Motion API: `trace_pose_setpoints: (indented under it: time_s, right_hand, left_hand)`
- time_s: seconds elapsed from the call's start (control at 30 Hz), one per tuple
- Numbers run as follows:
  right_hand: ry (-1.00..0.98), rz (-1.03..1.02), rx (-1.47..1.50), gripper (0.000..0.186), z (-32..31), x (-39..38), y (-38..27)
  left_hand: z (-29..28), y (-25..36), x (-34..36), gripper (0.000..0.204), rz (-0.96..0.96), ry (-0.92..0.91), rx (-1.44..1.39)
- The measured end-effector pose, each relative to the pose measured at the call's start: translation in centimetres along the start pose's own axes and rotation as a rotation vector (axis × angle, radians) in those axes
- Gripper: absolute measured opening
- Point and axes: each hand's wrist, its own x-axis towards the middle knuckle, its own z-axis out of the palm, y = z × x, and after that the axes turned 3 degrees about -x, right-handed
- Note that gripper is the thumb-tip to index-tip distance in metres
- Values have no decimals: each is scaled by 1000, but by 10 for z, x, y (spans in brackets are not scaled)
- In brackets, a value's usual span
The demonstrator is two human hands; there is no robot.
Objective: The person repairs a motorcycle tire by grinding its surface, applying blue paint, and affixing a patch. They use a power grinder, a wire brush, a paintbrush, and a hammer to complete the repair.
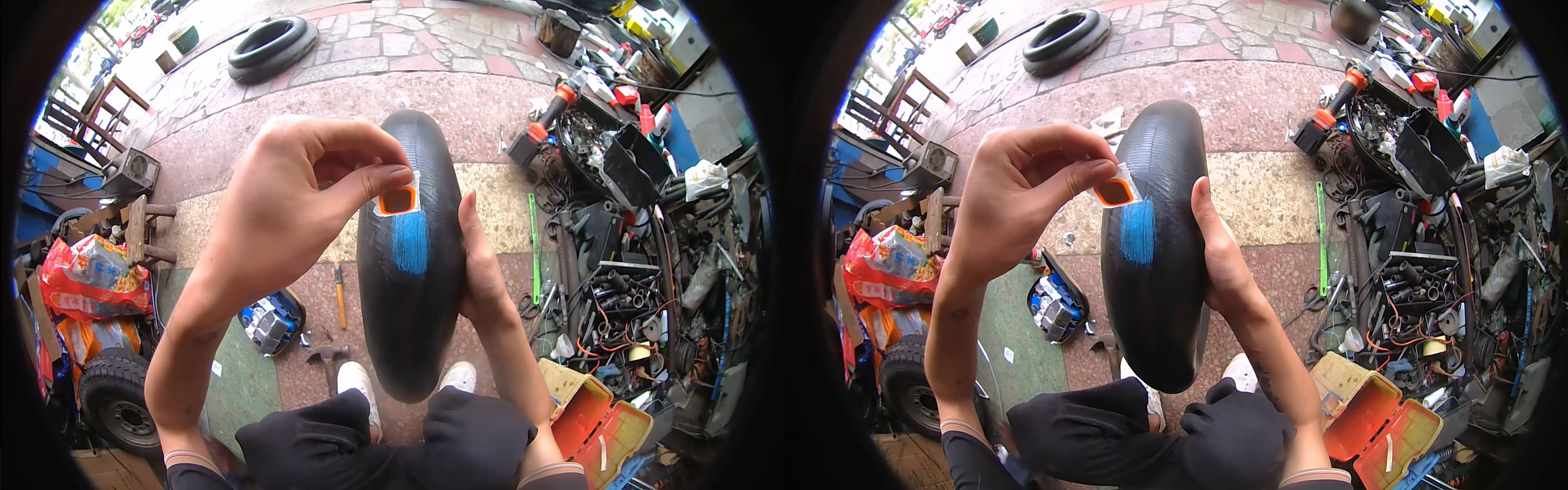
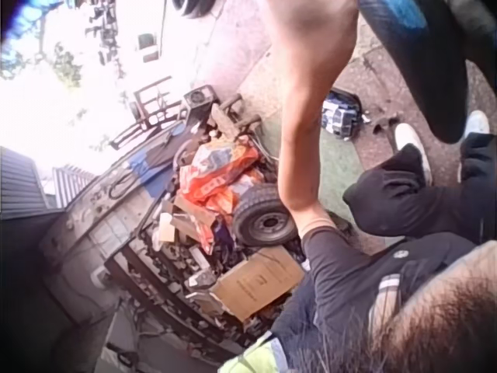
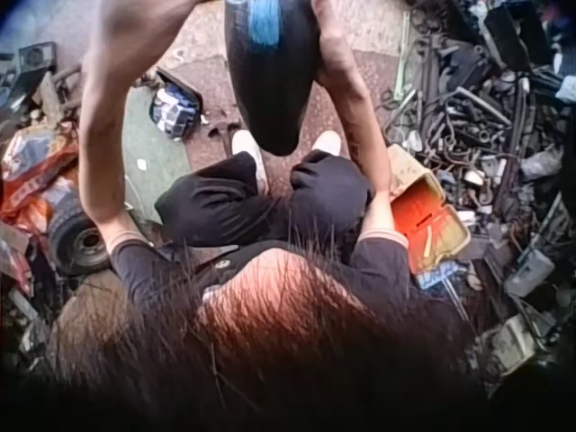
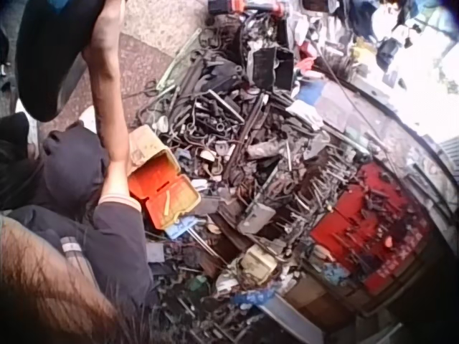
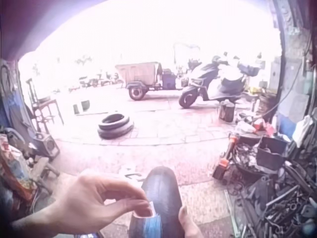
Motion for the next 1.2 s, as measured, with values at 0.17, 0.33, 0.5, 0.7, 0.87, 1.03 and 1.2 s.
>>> trace_pose_setpoints:
  time_s: [0.17,0.33,0.5,0.7,0.87,1.03,1.2]
  right_hand:
    - [-12,-13,-5,81,0,0,-2]
    - [17,-8,-22,78,-2,1,-1]
    - [3,-20,15,75,-3,2,-2]
    - [2,-2,-16,76,-5,5,-1]
    - [8,-6,5,75,-5,5,-1]
    - [34,-3,6,74,-5,3,-3]
    - [18,2,43,74,-9,3,0]
  left_hand:
    - [4,-1,3,10,-35,-6,-19]
    - [6,-5,4,10,-23,-4,-8]
    - [8,-6,6,11,-14,-20,-23]
    - [9,-8,7,11,-12,-29,-6]
    - [12,-9,7,11,-51,-17,-4]
    - [16,-9,6,9,-13,-33,18]
    - [16,-9,2,7,52,-45,160]
